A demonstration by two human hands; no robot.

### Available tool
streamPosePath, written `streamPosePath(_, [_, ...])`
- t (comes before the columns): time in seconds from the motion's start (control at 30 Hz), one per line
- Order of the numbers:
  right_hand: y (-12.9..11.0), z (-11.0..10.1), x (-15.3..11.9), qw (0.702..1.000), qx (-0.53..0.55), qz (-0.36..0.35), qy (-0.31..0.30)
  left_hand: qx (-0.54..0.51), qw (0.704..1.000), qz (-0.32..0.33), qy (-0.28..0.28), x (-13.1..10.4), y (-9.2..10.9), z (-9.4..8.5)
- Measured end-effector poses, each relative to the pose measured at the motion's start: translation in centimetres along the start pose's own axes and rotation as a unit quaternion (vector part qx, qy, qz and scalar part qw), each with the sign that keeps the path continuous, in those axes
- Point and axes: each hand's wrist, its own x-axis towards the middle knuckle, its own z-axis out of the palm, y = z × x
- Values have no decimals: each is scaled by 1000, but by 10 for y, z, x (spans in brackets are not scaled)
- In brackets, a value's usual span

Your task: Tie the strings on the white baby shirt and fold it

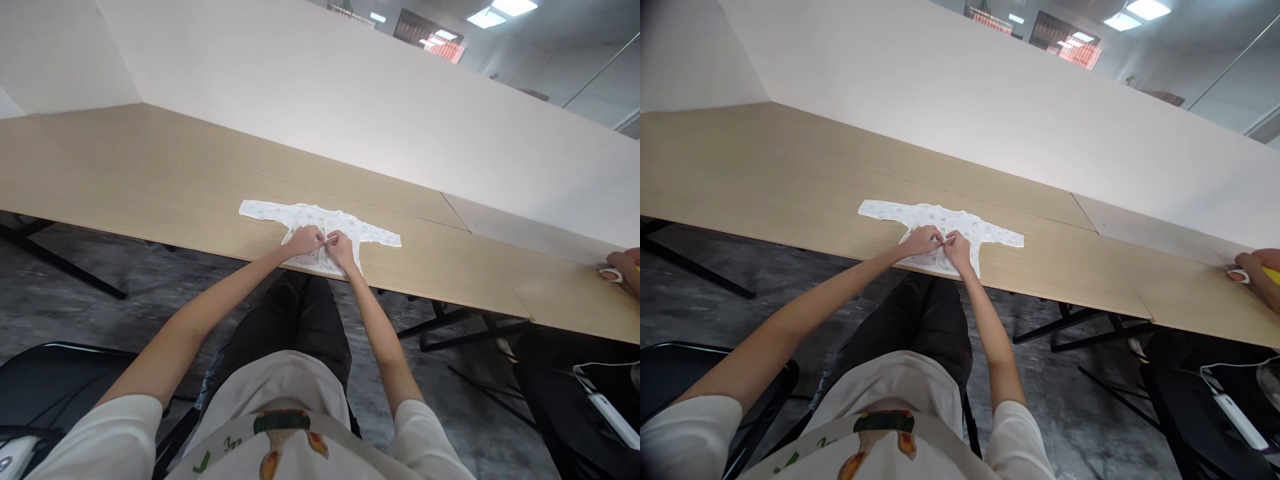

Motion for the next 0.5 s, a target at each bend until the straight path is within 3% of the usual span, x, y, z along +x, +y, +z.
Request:
streamPosePath(0.13, [-5, -2, -4, 998, 55, 41, 12, -25, 1000, -17, 7, 1, 0, 3])
streamPosePath(0.3, [-3, -5, -4, 984, 146, 93, -39, -79, 996, -27, 4, 0, -3, 9])
streamPosePath(0.5, [7, -4, 0, 982, 158, 94, -47, -105, 994, -15, 5, -1, -5, 13])
